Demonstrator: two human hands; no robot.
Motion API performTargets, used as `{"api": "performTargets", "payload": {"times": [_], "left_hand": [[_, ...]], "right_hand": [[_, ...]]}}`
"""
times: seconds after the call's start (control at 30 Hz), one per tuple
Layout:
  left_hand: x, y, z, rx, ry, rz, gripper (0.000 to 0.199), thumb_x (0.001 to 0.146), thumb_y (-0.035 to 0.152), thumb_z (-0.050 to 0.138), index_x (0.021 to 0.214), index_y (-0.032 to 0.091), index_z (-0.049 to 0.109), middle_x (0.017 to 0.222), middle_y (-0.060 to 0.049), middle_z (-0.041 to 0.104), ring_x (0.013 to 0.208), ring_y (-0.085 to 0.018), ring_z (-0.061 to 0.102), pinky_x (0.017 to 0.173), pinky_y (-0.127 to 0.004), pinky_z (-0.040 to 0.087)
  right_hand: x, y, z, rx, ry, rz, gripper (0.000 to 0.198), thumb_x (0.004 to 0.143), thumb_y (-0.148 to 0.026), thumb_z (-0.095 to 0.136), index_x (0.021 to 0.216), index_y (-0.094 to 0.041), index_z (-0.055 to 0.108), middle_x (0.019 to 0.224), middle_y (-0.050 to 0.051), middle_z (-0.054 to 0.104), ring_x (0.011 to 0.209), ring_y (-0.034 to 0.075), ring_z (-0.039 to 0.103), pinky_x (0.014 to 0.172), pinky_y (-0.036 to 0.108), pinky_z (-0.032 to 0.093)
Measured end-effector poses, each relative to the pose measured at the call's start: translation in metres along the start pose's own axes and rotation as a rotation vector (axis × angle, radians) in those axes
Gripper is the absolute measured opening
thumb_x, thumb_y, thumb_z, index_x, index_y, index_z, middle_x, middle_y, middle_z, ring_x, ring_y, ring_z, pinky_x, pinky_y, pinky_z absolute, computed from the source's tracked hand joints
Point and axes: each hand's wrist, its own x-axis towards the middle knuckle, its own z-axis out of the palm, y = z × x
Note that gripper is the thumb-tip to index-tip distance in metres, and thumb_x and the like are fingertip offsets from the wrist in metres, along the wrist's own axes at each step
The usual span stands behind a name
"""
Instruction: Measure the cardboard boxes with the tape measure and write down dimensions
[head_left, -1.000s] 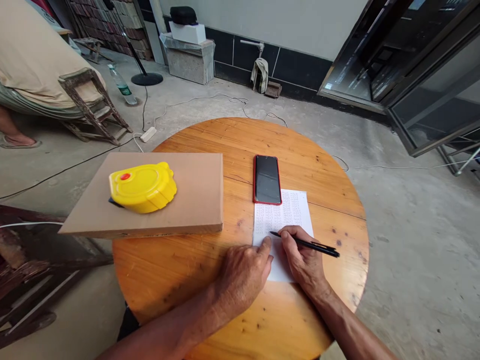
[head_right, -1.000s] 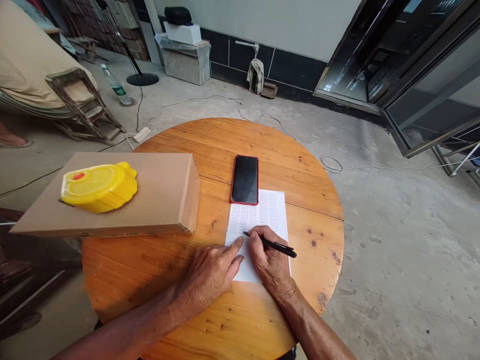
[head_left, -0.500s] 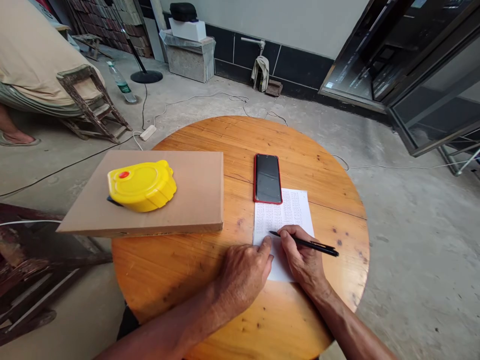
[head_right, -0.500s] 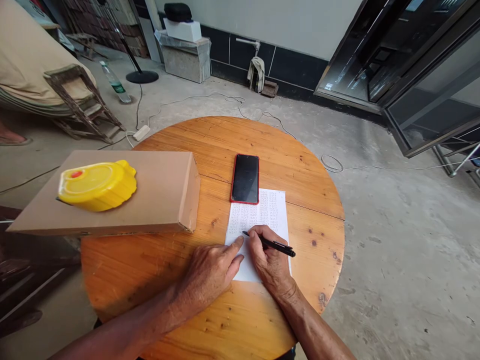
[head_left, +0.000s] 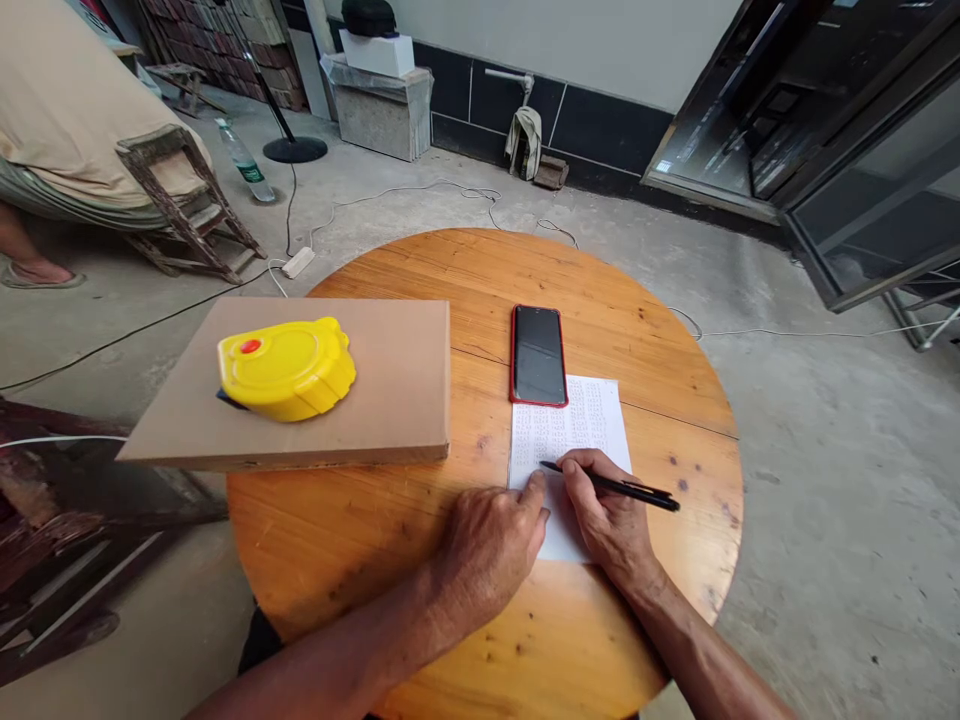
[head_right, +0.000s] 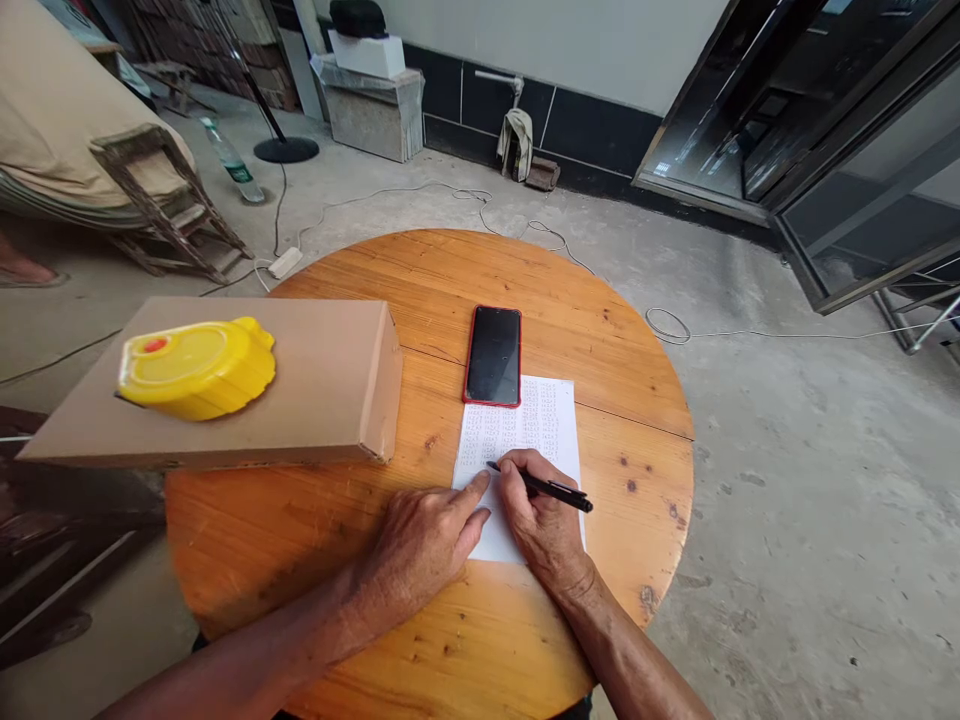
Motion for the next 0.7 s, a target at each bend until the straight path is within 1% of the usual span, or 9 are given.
{"api": "performTargets", "payload": {"times": [0.23,0.37,0.5,0.7], "left_hand": [[-0.0001,0.001,0.001,0.0,0.003,-0.024,0.039,0.091,0.026,0.055,0.129,0.02,0.055,0.078,-0.004,0.074,0.069,-0.024,0.071,0.06,-0.032,0.052],[0.001,0.0015,-0.0019,-0.017,-0.038,-0.032,0.039,0.092,0.026,0.054,0.13,0.02,0.054,0.08,-0.004,0.074,0.072,-0.025,0.071,0.061,-0.034,0.053],[0.0025,0.0021,-0.0042,-0.024,-0.068,-0.037,0.038,0.093,0.026,0.052,0.131,0.019,0.054,0.082,-0.005,0.074,0.074,-0.027,0.071,0.062,-0.037,0.054],[0.0022,0.0017,-0.0025,-0.032,-0.059,-0.041,0.038,0.093,0.026,0.052,0.13,0.02,0.055,0.082,-0.005,0.074,0.074,-0.026,0.071,0.063,-0.036,0.053]], "right_hand": [[-0.0002,-0.0018,0.0015,0.002,0.015,0.019,0.019,0.09,-0.026,0.051,0.078,-0.018,0.063,0.059,-0.003,0.053,0.05,0.011,0.044,0.048,0.024,0.037],[-0.0002,-0.0036,0.0011,0.014,0.024,0.033,0.019,0.09,-0.026,0.051,0.078,-0.017,0.062,0.053,-0.005,0.048,0.046,0.01,0.042,0.046,0.024,0.036],[-0.001,-0.004,0.0006,0.008,0.01,0.02,0.019,0.089,-0.025,0.051,0.076,-0.017,0.062,0.054,-0.004,0.049,0.047,0.011,0.044,0.046,0.023,0.036],[-0.0005,-0.0029,0.0004,0.001,-0.001,0.016,0.019,0.089,-0.025,0.05,0.077,-0.017,0.062,0.054,-0.004,0.05,0.047,0.011,0.045,0.046,0.023,0.037]]}}
